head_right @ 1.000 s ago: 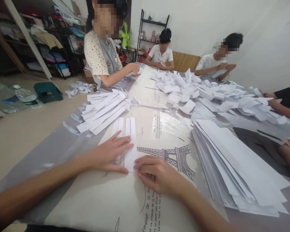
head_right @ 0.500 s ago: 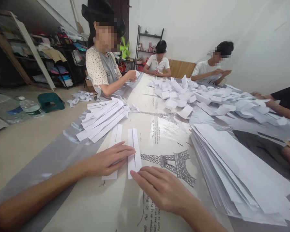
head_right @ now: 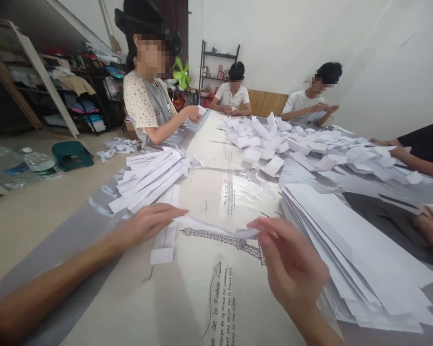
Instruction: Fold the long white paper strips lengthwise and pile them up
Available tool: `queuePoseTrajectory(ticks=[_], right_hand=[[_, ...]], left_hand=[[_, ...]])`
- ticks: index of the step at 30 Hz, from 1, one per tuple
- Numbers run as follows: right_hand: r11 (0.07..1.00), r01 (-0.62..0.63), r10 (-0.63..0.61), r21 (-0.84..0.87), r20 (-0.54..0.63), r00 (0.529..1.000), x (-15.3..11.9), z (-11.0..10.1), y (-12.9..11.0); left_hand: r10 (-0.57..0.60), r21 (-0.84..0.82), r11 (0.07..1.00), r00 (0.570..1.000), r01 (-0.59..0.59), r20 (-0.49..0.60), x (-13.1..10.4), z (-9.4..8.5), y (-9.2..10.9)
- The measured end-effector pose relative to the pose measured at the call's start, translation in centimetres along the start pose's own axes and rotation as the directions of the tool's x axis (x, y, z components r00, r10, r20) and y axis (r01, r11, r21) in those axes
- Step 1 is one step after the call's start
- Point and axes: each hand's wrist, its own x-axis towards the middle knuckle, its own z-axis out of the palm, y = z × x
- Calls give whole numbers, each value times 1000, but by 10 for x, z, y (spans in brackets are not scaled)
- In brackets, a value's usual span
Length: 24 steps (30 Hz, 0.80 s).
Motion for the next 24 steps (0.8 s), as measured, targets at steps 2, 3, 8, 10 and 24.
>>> queuePoseTrajectory(ticks=[2, 3, 8, 10, 24], right_hand=[[999, -33, 35, -43, 59, 998, 7, -1, 7], [994, -22, 30, -106, 78, 996, 12, -3, 12], [784, 36, 2, -620, 61, 998, 32, -44, 55], [687, 19, 104, -727, 125, 987, 32, -71, 85], [376, -142, 658, -916, 156, 737, 22, -134, 139]], left_hand=[[-84, 184, 978, 994, 97, -73, -5, -14, -16], [-144, 312, 932, 978, 186, -151, -9, -22, -27], [-360, 548, 657, 854, 518, -375, -35, -48, -83], [-399, 541, 670, 861, 508, -315, -42, -48, -96], [-481, 405, 782, 872, 474, -93, -50, -19, -119]])
